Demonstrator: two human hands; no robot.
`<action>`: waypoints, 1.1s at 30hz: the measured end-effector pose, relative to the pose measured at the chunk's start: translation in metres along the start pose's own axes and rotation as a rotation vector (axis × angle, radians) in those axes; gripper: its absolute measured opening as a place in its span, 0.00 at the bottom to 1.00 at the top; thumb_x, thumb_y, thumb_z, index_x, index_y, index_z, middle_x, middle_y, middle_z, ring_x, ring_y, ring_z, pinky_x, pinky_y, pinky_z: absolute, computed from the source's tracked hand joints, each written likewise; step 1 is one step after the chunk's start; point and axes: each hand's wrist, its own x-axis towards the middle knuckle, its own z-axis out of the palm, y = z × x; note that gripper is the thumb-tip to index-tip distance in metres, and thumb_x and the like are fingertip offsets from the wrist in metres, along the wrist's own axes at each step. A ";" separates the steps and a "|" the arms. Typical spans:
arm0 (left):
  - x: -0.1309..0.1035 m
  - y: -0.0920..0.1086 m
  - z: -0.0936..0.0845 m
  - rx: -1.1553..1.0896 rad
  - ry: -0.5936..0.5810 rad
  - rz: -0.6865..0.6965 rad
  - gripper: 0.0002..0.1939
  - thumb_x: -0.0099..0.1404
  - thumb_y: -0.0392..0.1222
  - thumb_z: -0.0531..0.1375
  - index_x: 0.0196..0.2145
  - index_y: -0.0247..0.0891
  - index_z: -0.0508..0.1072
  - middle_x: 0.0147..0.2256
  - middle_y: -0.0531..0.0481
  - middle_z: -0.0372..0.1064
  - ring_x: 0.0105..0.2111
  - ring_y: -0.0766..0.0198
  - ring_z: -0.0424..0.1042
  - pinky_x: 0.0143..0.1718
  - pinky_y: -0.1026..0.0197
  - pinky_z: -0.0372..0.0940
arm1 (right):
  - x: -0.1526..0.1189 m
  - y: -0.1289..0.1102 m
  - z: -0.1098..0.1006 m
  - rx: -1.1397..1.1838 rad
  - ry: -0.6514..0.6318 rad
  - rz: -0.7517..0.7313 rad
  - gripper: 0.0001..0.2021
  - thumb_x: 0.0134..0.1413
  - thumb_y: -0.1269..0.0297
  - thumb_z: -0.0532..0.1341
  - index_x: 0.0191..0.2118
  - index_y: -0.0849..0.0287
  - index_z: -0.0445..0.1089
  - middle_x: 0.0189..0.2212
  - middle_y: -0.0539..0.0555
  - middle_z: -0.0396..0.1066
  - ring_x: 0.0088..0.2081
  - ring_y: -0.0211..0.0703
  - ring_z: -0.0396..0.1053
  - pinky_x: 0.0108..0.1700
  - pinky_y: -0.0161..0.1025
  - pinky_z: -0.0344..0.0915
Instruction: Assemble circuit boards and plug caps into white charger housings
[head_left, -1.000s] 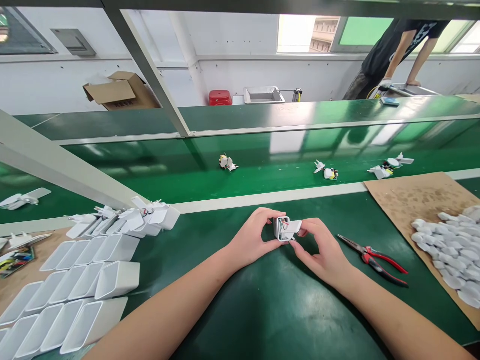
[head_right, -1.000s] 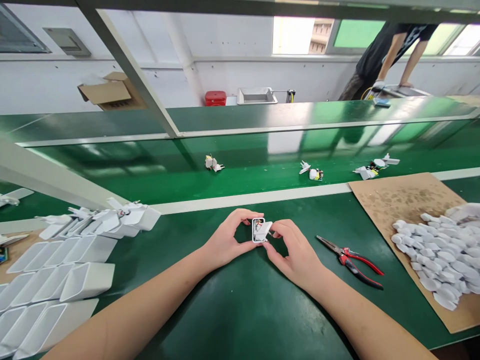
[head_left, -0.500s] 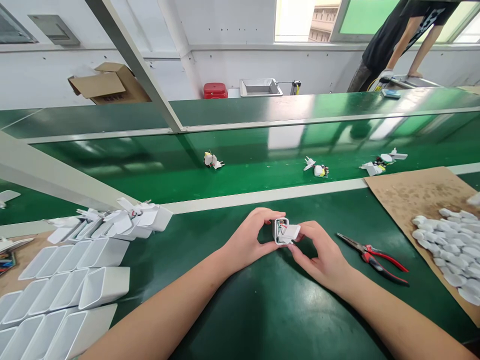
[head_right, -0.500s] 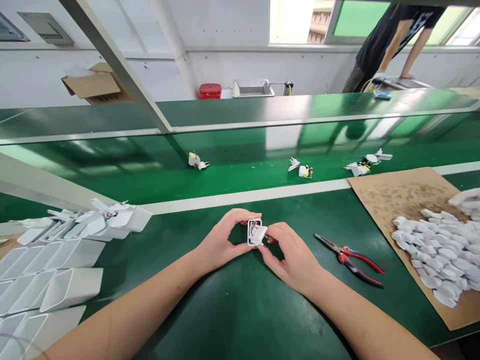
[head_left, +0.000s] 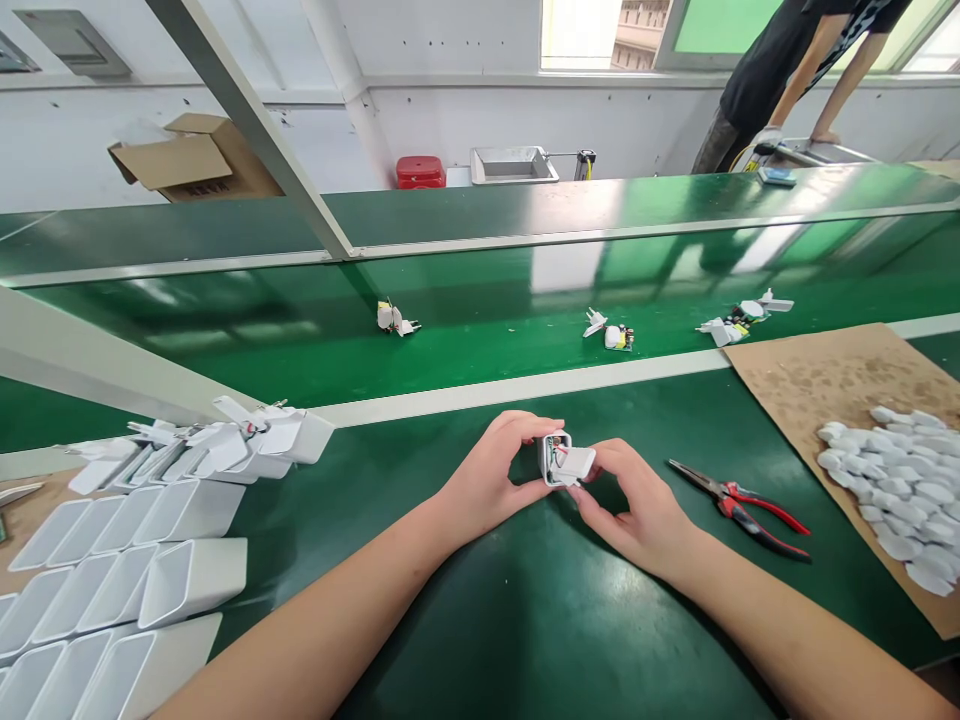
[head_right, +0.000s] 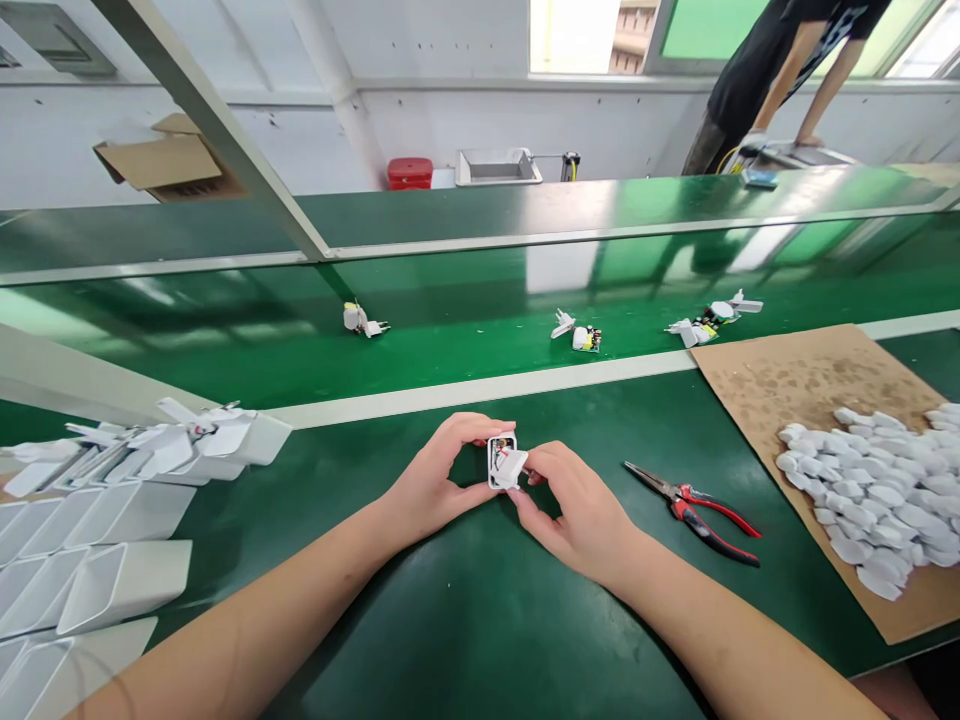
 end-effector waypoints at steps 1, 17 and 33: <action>0.000 0.000 0.000 0.002 0.001 0.003 0.29 0.69 0.42 0.73 0.63 0.49 0.68 0.61 0.43 0.74 0.59 0.52 0.72 0.60 0.45 0.72 | 0.000 0.000 0.000 -0.001 -0.001 0.005 0.16 0.69 0.71 0.64 0.57 0.50 0.66 0.42 0.53 0.73 0.42 0.47 0.73 0.44 0.46 0.74; -0.002 -0.001 0.001 0.010 -0.033 0.067 0.31 0.69 0.38 0.72 0.65 0.49 0.67 0.62 0.44 0.74 0.61 0.51 0.71 0.62 0.44 0.71 | -0.001 0.008 0.003 0.069 -0.029 0.069 0.30 0.63 0.69 0.70 0.66 0.46 0.61 0.48 0.55 0.72 0.44 0.49 0.75 0.46 0.47 0.77; -0.002 0.002 0.000 0.005 -0.064 0.024 0.32 0.68 0.41 0.73 0.64 0.50 0.67 0.60 0.43 0.74 0.58 0.51 0.73 0.59 0.44 0.73 | 0.004 0.011 0.004 0.044 -0.053 -0.038 0.28 0.66 0.65 0.69 0.67 0.46 0.63 0.50 0.57 0.69 0.48 0.49 0.74 0.46 0.47 0.78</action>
